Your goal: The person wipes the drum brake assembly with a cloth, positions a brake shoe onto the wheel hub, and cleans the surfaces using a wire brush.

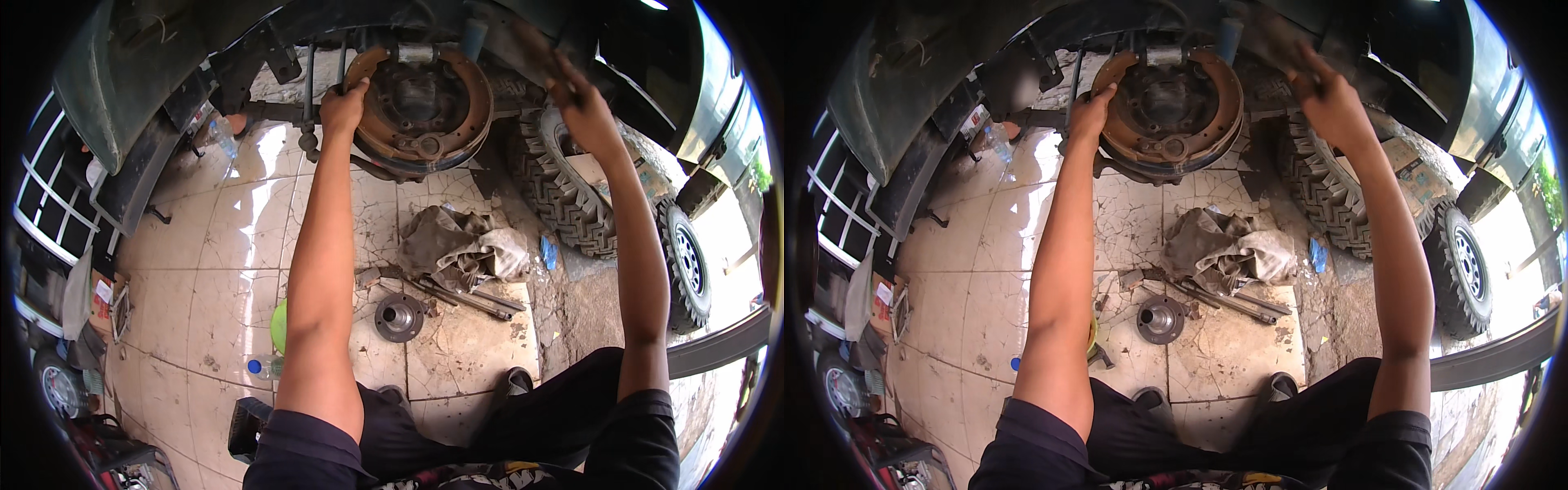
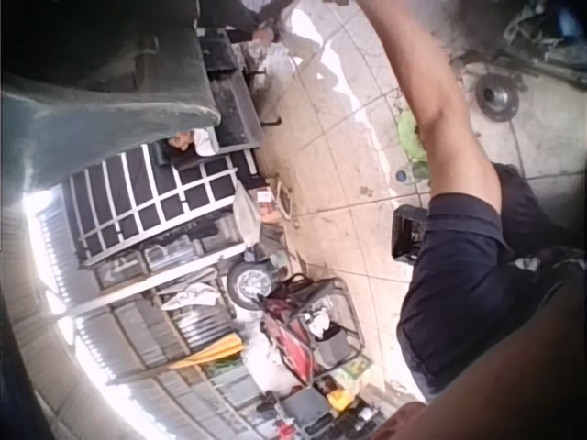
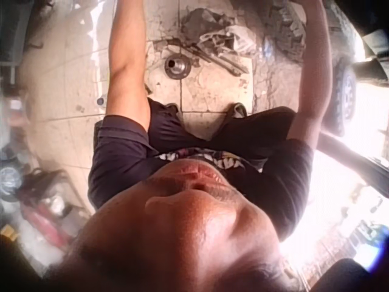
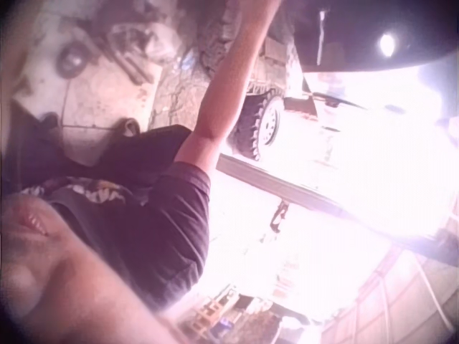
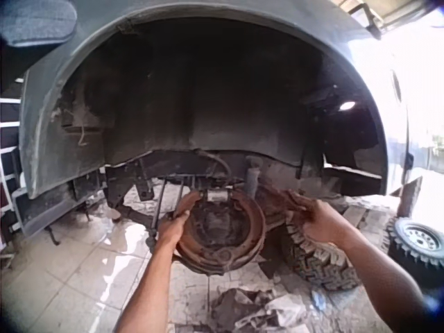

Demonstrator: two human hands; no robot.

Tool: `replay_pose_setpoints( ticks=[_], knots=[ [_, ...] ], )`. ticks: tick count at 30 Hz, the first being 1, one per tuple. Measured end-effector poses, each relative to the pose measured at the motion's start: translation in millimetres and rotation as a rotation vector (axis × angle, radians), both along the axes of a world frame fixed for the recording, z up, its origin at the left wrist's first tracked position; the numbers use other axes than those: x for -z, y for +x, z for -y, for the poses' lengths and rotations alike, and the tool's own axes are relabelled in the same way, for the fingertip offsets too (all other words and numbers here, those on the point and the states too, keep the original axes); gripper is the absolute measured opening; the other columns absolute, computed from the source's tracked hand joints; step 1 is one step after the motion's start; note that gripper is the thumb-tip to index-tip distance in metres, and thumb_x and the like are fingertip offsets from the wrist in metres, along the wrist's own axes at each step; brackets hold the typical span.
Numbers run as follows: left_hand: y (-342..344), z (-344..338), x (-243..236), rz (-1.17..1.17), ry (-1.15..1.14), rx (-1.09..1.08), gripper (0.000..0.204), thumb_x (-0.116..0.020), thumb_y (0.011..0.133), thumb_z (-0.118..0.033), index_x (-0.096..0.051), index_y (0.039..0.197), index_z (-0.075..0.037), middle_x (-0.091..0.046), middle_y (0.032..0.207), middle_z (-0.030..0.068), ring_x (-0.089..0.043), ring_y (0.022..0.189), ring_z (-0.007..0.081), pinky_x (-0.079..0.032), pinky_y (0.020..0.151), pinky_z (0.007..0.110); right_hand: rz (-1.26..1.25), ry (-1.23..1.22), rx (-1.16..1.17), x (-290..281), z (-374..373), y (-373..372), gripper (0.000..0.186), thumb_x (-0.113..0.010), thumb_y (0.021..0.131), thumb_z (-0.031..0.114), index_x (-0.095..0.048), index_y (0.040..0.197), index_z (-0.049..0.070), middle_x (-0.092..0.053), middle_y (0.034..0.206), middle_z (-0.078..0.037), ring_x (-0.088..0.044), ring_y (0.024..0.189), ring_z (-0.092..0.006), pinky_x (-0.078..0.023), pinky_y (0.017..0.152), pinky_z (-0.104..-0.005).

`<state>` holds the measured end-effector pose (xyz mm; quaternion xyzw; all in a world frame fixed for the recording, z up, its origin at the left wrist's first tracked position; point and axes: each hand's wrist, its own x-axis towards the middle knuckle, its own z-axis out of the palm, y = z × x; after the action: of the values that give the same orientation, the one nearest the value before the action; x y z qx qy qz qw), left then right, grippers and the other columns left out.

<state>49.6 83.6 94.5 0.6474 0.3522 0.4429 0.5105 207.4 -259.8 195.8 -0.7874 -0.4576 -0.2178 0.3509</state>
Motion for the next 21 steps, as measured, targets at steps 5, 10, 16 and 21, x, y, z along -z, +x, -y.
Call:
replay_pose_setpoints(
  ticks=[5,10,16,21],
  knots=[
    [-2.2,6.8,-1.5,0.033,0.025,0.022,0.057,-0.072,0.079,-0.041,-0.064,0.111,0.005,-0.068,0.109,0.0229,-0.065,0.105,0.0319,-0.046,0.092,0.036,-0.495,0.055,0.088,4.4,12.3,15.1,0.053,-0.065,0.088,0.041,-0.059,0.119,-0.001,-0.055,0.061,-0.005,-0.055,0.048,-0.0125,-0.043,0.045,-0.0275],
    [-0.2,29.9,-12.3,-0.145,0.723,-0.415,0.054,-0.072,0.080,-0.034,-0.056,0.118,0.002,-0.058,0.111,0.0221,-0.056,0.104,0.0442,-0.046,0.088,0.050,-0.720,0.255,-0.077,74.7,-6.5,46.1,0.041,-0.070,0.087,0.036,-0.058,0.100,-0.001,-0.054,0.070,-0.002,-0.054,0.056,-0.0102,-0.045,0.049,-0.0251],
    [2.4,73.8,-44.6,0.140,1.007,-0.181,0.030,-0.067,0.083,-0.012,-0.060,0.109,-0.001,-0.060,0.105,0.0173,-0.061,0.098,0.0329,-0.049,0.083,0.041,-0.925,0.489,-0.243,85.7,-38.0,43.0,0.038,-0.071,0.087,0.029,-0.053,0.104,0.001,-0.059,0.087,-0.004,-0.059,0.068,-0.0112,-0.050,0.057,-0.0256],
    [19.6,96.6,-44.7,0.138,0.800,-0.016,0.015,-0.068,0.084,-0.011,-0.067,0.099,-0.006,-0.069,0.084,0.0064,-0.068,0.077,0.0198,-0.053,0.069,0.031,-1.016,0.565,-0.324,97.8,-60.6,41.4,0.040,-0.075,0.085,0.025,-0.051,0.106,0.000,-0.062,0.095,-0.009,-0.065,0.078,-0.0143,-0.054,0.068,-0.0285]
  ],
)
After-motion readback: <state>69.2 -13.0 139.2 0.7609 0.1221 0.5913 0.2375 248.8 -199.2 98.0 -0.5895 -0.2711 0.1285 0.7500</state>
